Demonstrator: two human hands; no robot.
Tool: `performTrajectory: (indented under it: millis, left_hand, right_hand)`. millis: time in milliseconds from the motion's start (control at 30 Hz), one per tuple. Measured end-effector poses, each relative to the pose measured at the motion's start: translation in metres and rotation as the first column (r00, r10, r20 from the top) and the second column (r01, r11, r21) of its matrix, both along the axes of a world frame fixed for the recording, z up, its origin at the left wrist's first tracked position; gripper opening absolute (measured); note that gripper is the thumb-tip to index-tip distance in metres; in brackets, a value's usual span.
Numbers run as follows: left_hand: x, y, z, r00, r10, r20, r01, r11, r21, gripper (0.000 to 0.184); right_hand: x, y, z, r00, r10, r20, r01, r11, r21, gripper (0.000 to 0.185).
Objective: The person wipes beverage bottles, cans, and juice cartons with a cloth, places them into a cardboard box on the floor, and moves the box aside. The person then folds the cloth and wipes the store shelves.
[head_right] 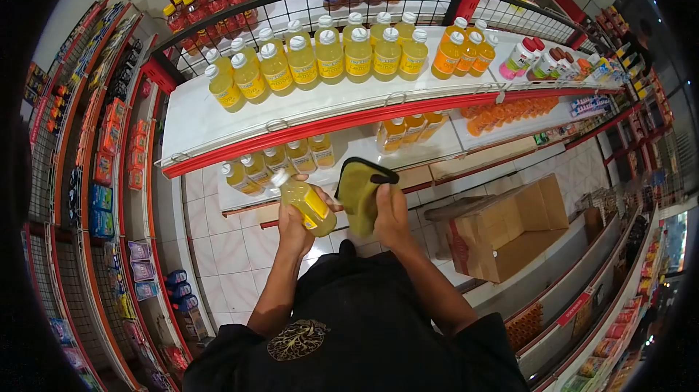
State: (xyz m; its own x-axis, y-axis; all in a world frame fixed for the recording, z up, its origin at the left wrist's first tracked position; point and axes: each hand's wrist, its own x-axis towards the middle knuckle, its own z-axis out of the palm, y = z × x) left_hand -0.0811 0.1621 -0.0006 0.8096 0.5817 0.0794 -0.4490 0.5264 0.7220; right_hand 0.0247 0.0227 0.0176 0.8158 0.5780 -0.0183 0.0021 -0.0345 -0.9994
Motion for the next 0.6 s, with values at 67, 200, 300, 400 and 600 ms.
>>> performTrajectory:
  millis: [67, 200, 300, 400, 600]
  left_hand:
    - [-0.001, -0.005, 0.001, 0.999, -0.048, -0.002, 0.048, 0.998, -0.029, 0.079]
    - [0.002, -0.014, -0.009, 0.992, -0.098, -0.079, 0.109, 0.984, 0.143, 0.081]
    - [0.013, -0.027, -0.016, 0.983, 0.139, -0.121, -0.116, 0.977, 0.178, 0.08]
    - [0.009, -0.029, -0.017, 0.985, 0.147, -0.086, -0.134, 0.98, 0.145, 0.077]
    - [-0.009, -0.008, -0.029, 0.966, -0.165, -0.2, 0.193, 0.973, 0.127, 0.101]
  right_hand:
    - [0.007, -0.002, 0.005, 0.992, 0.127, 0.024, -0.129, 0.986, 0.103, 0.042]
    - [-0.011, 0.023, 0.024, 0.935, 0.229, 0.27, -0.275, 0.951, 0.144, 0.043]
    - [-0.026, 0.033, 0.021, 0.89, 0.204, 0.407, -0.265, 0.959, 0.1, 0.044]
    - [-0.032, 0.034, 0.015, 0.878, 0.126, 0.461, -0.163, 0.986, 0.041, 0.046]
    - [-0.035, 0.022, 0.035, 0.932, 0.229, 0.28, -0.245, 0.969, 0.022, 0.041]
